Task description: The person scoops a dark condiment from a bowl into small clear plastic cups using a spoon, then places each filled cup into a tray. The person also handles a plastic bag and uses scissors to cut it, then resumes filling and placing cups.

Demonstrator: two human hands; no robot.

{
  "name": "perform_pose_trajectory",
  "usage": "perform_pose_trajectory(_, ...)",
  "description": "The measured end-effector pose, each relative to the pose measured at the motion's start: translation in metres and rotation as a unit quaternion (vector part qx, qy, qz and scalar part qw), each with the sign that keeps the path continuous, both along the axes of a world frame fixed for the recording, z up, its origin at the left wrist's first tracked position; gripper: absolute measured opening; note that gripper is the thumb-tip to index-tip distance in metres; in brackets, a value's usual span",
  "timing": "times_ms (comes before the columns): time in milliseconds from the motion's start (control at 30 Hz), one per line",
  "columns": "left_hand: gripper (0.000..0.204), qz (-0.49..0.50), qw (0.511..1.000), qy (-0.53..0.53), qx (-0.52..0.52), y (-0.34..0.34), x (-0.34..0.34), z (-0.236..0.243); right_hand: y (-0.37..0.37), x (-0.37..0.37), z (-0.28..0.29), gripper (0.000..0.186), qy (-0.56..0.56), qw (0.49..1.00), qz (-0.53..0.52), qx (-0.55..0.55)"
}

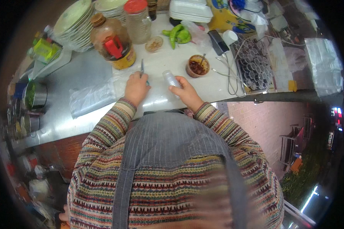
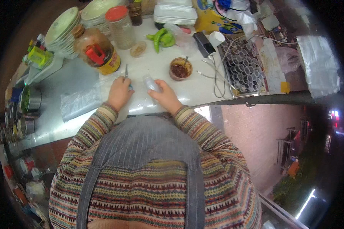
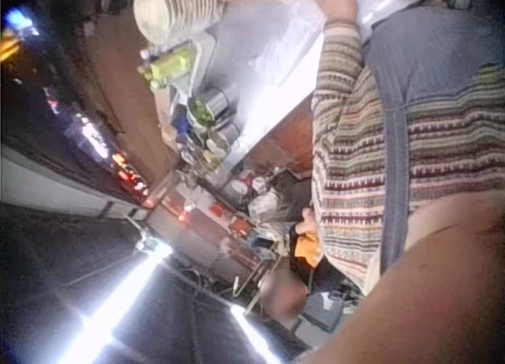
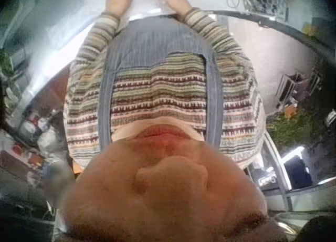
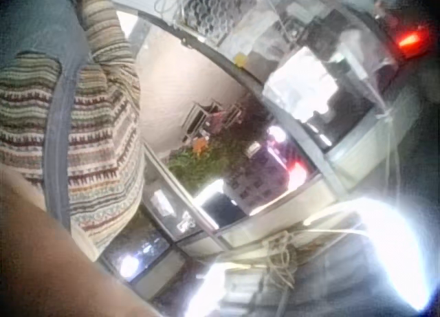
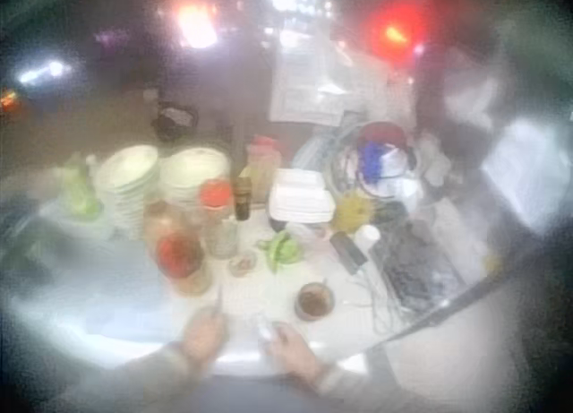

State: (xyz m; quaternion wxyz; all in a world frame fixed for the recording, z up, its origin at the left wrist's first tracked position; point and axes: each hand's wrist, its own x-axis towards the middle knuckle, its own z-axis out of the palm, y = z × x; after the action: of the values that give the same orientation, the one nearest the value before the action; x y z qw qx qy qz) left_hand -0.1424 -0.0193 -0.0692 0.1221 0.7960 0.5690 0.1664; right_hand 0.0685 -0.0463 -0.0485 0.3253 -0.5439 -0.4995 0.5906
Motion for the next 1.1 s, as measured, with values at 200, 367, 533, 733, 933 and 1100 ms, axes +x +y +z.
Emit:
perform_pose_trajectory(200,0.021,0.030,0.998,0.048,-0.019,0.009,0.014,0.004,-0.003,0.052,0.024,0.056,0.038,0.998,0.033,0.022)
perform_pose_trajectory(367,0.021,0.092,0.985,0.143,-0.016,0.020,0.014,0.013,-0.007,0.096,0.035,0.061,0.082,0.995,0.048,0.014)
perform_pose_trajectory(533,0.025,0.166,0.983,0.077,-0.008,0.004,0.019,0.034,-0.007,0.136,0.043,0.066,0.155,0.986,0.060,0.008)
perform_pose_trajectory(733,0.024,0.195,0.979,-0.030,0.042,-0.029,0.034,0.095,-0.020,0.182,0.047,0.059,0.192,0.980,0.056,0.016)
perform_pose_trajectory(933,0.025,0.210,0.891,-0.388,-0.106,-0.005,0.106,0.135,-0.038,0.220,0.049,0.063,0.238,0.971,0.004,0.004)
perform_pose_trajectory(1100,0.029,0.087,0.816,-0.465,-0.334,0.050,0.229,0.120,-0.053,0.246,0.058,0.061,0.260,0.963,-0.060,0.024)
